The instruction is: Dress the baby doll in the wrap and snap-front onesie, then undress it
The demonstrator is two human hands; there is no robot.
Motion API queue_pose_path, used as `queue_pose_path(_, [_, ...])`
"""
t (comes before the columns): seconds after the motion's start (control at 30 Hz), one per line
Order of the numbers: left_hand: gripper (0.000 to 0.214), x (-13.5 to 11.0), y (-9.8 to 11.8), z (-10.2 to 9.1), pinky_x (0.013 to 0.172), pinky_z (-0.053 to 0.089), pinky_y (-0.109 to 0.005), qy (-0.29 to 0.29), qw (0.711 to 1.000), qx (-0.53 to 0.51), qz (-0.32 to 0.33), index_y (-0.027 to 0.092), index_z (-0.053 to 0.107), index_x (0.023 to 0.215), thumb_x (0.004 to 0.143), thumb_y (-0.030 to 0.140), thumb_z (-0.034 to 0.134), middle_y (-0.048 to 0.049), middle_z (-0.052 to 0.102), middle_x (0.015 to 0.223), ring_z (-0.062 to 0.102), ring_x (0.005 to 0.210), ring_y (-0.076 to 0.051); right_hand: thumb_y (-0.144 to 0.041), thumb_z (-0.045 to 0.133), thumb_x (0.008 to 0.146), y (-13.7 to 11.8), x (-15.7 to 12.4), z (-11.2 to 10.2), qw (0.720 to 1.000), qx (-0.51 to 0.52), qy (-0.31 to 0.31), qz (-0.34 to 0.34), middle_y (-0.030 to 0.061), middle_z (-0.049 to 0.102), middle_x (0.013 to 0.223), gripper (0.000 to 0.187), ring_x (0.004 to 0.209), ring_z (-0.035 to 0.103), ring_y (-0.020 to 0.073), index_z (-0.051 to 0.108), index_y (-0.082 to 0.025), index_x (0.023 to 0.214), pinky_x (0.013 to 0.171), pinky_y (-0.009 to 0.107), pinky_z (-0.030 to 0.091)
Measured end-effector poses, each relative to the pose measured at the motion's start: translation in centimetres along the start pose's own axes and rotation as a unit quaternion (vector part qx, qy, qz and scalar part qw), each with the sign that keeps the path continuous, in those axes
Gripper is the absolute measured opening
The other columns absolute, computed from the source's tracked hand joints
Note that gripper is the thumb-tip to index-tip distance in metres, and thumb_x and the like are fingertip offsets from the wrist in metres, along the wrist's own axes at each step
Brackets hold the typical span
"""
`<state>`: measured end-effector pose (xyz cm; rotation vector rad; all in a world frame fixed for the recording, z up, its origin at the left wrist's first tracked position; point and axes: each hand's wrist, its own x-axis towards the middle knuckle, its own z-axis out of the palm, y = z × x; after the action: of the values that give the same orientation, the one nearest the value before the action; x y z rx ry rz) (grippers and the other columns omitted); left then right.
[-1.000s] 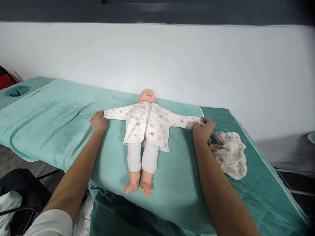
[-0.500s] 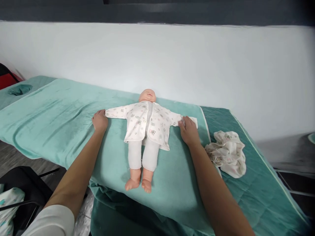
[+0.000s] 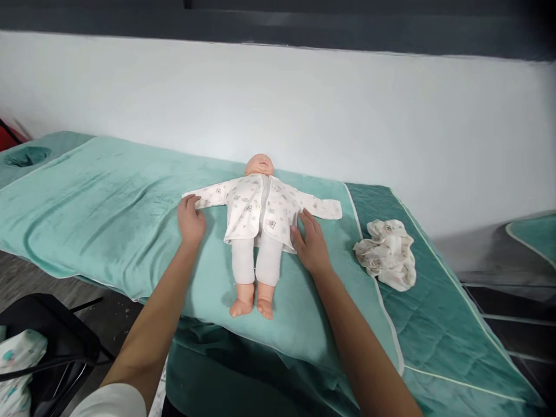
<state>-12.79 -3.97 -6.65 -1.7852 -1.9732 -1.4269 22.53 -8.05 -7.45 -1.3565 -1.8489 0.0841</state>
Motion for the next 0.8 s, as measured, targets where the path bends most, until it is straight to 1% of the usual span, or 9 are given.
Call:
queue_pose_path(0.07, [0.047,-1.3,1.4,-0.2,0.107,0.042,-0.046,0.009,1.000,-0.017,0.021,0.020,0.066,0.112,0.074,0.000,0.047,-0.0111,0.064,0.124,0.056,0.121,-0.028,-0.042,0.046,0.101,-1.5,-1.1,-0.2,1.000,0.019,-0.015,-0.013,0.0155,0.043,0.155,0.049,0.145,0.039,0.0293,0.044,-0.022,0.146,0.117,0.057,0.036])
queue_pose_path(0.17, [0.032,-3.2,3.4,-0.9,0.104,0.045,-0.044,0.004,0.995,-0.079,0.062,0.019,0.065,0.108,0.085,0.008,0.047,-0.0109,0.065,0.119,0.058,0.117,-0.025,-0.039,0.045,0.102,-3.1,-2.6,-0.5,0.999,0.041,-0.029,-0.019,0.0125,0.041,0.157,0.048,0.145,0.038,0.0280,0.042,-0.026,0.148,0.117,0.057,0.037])
queue_pose_path(0.23, [0.025,-4.4,4.6,-1.5,0.102,0.048,-0.041,-0.033,0.984,-0.143,0.098,0.019,0.065,0.110,0.093,0.017,0.046,-0.0109,0.065,0.116,0.060,0.114,-0.023,-0.037,0.047,0.102,-3.9,-3.4,-0.8,0.998,0.052,-0.025,-0.016,0.0112,0.041,0.157,0.048,0.145,0.039,0.0275,0.042,-0.027,0.148,0.117,0.056,0.038])
queue_pose_path(0.3, [0.024,-5.5,5.7,-2.1,0.102,0.047,-0.040,-0.080,0.972,-0.183,0.125,0.021,0.065,0.113,0.096,0.025,0.049,-0.0110,0.065,0.119,0.060,0.114,-0.022,-0.037,0.050,0.100,-4.5,-4.1,-1.0,0.998,0.060,-0.018,-0.011,0.0105,0.042,0.157,0.049,0.144,0.040,0.0274,0.042,-0.028,0.148,0.117,0.055,0.038])
queue_pose_path(0.43, [0.031,-7.0,7.3,-3.1,0.104,0.043,-0.044,-0.142,0.954,-0.206,0.166,0.027,0.065,0.120,0.089,0.034,0.063,-0.0115,0.064,0.126,0.058,0.118,-0.027,-0.036,0.051,0.099,-5.2,-4.6,-1.2,0.998,0.064,-0.011,-0.009,0.0100,0.044,0.154,0.049,0.142,0.042,0.0286,0.043,-0.030,0.148,0.115,0.056,0.039])
queue_pose_path(0.5, [0.033,-7.3,7.7,-3.1,0.106,0.041,-0.047,-0.143,0.954,-0.206,0.164,0.029,0.067,0.119,0.086,0.035,0.067,-0.0109,0.064,0.126,0.057,0.119,-0.029,-0.035,0.050,0.100,-5.4,-4.6,-1.2,0.998,0.059,-0.008,-0.016,0.0096,0.046,0.153,0.048,0.140,0.044,0.0292,0.044,-0.031,0.147,0.114,0.057,0.040])
queue_pose_path(0.57, [0.030,-7.4,7.8,-3.0,0.106,0.040,-0.048,-0.133,0.960,-0.200,0.146,0.030,0.068,0.116,0.087,0.035,0.066,-0.0103,0.066,0.122,0.056,0.117,-0.029,-0.033,0.048,0.100,-5.5,-4.5,-1.2,0.998,0.052,-0.008,-0.021,0.0088,0.047,0.152,0.046,0.139,0.045,0.0292,0.046,-0.031,0.146,0.113,0.057,0.041])
queue_pose_path(0.67, [0.022,-7.5,7.6,-2.5,0.100,0.043,-0.046,-0.119,0.967,-0.191,0.117,0.028,0.071,0.110,0.092,0.034,0.060,-0.0106,0.066,0.113,0.057,0.109,-0.027,-0.030,0.045,0.100,-5.5,-4.4,-1.0,0.999,0.038,-0.004,-0.025,0.0087,0.049,0.150,0.044,0.137,0.047,0.0294,0.048,-0.031,0.144,0.112,0.056,0.042])
queue_pose_path(0.8, [0.019,-7.9,7.8,-2.1,0.092,0.046,-0.044,-0.098,0.971,-0.181,0.123,0.026,0.072,0.102,0.094,0.033,0.057,-0.0098,0.066,0.101,0.058,0.099,-0.025,-0.027,0.047,0.098,-5.2,-4.3,-0.5,1.000,0.011,0.008,-0.007,0.0113,0.054,0.143,0.039,0.133,0.049,0.0316,0.053,-0.028,0.137,0.109,0.058,0.043])
